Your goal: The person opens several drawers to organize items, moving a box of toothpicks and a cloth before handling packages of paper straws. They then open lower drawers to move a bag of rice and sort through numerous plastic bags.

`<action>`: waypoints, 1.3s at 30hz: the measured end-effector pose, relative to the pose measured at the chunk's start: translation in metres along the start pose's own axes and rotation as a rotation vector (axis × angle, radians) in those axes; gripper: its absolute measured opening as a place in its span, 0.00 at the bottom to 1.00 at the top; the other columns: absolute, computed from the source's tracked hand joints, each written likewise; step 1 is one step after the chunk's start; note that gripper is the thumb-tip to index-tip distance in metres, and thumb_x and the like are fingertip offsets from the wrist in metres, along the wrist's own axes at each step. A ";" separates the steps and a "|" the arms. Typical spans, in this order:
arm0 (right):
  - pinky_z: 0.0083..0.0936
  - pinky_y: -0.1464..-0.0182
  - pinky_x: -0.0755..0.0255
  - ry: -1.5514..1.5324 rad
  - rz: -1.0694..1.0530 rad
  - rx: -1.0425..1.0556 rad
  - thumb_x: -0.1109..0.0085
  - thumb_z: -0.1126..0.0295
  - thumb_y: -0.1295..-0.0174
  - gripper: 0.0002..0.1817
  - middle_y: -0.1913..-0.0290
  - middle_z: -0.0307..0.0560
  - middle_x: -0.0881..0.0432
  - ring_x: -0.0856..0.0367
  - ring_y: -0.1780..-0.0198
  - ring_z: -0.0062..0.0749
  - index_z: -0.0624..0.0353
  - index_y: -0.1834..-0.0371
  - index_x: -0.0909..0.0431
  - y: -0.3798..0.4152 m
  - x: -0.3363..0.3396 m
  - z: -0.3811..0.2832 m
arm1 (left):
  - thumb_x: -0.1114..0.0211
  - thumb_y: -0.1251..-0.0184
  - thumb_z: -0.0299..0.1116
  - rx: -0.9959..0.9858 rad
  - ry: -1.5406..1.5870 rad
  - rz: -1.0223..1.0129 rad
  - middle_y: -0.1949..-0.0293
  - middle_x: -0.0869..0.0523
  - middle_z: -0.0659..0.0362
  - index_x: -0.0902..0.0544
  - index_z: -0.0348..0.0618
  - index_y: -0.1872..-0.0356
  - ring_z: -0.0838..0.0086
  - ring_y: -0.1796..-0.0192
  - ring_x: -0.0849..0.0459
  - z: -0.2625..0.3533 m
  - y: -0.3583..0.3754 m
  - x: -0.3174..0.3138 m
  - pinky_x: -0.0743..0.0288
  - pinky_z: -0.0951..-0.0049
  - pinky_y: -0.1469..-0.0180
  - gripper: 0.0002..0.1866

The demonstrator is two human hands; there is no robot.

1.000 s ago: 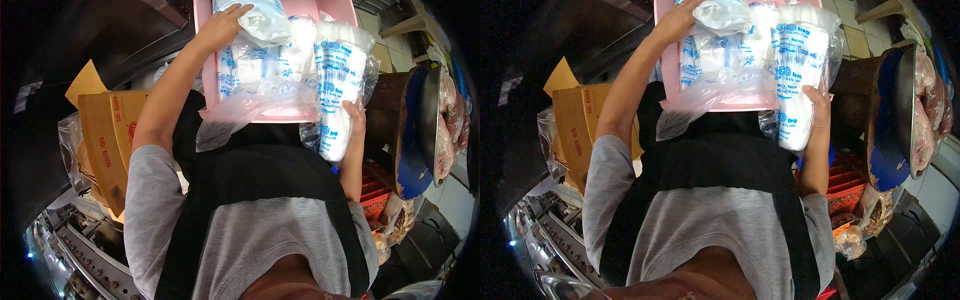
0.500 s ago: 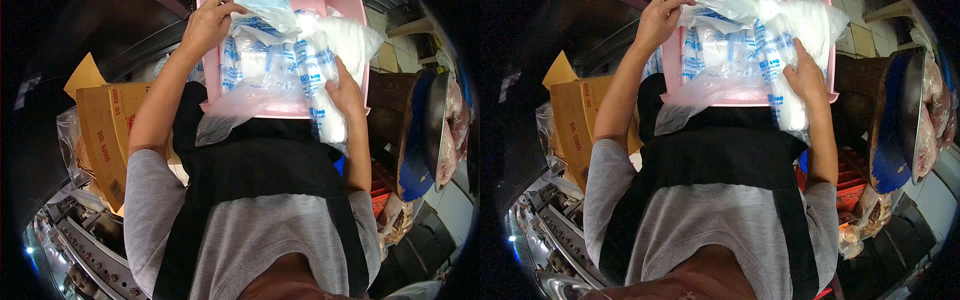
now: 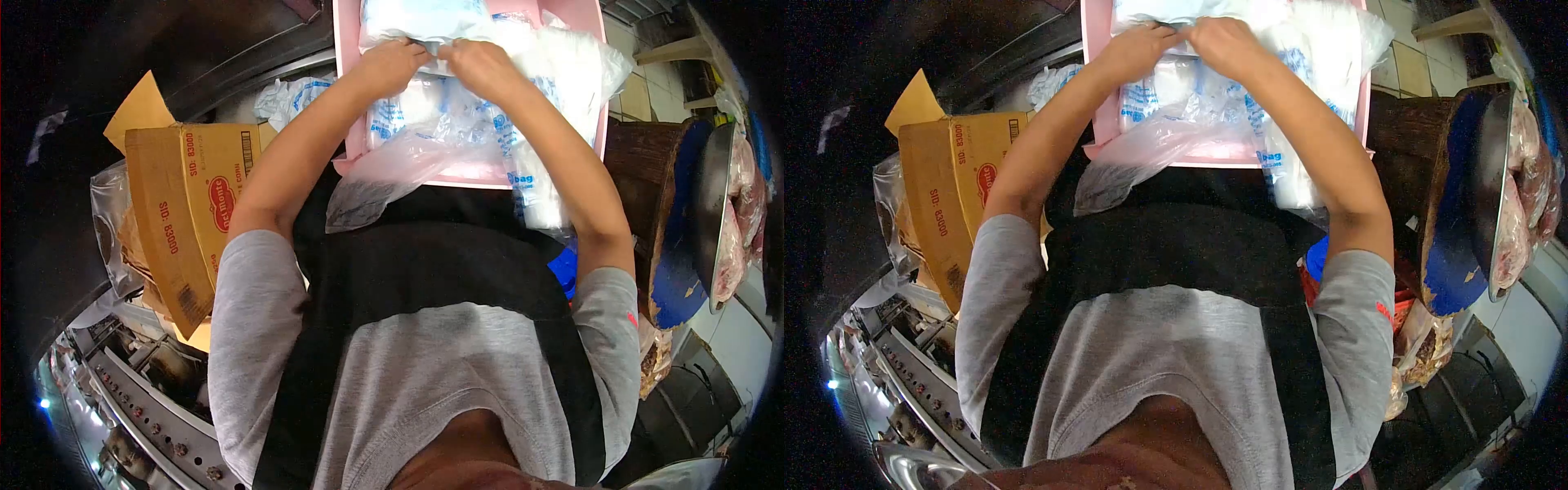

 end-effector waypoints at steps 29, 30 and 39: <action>0.46 0.45 0.32 -1.367 0.512 -0.531 0.45 0.62 0.42 0.19 0.53 0.60 0.21 0.24 0.48 0.51 0.62 0.52 0.23 0.037 0.049 0.115 | 0.39 0.39 0.30 0.829 1.360 0.543 0.77 0.20 0.59 0.18 0.36 0.68 0.72 0.76 0.22 -0.063 0.001 0.060 0.28 0.69 0.75 0.07; 0.34 0.49 0.30 -1.029 0.531 -0.465 0.46 0.61 0.38 0.18 0.55 0.52 0.19 0.22 0.53 0.39 0.61 0.51 0.23 0.049 0.060 0.129 | 0.38 0.39 0.32 0.792 1.318 0.549 0.80 0.22 0.61 0.18 0.35 0.69 0.76 0.79 0.25 -0.075 -0.003 0.063 0.31 0.71 0.78 0.09; 0.42 0.44 0.27 -0.260 -0.182 -0.787 0.36 0.42 0.49 0.51 0.48 0.71 0.22 0.20 0.48 0.56 0.59 0.28 0.48 0.140 0.053 0.049 | 0.40 0.43 0.29 0.621 0.818 0.787 0.75 0.17 0.55 0.18 0.33 0.66 0.68 0.73 0.20 -0.116 -0.019 0.104 0.27 0.67 0.72 0.09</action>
Point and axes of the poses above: each hand's wrist, its own y-axis away from the middle knuckle, its own x-axis out of the back of the hand, z = x × y, the point moved 6 cm from there along -y, towards the middle knuckle
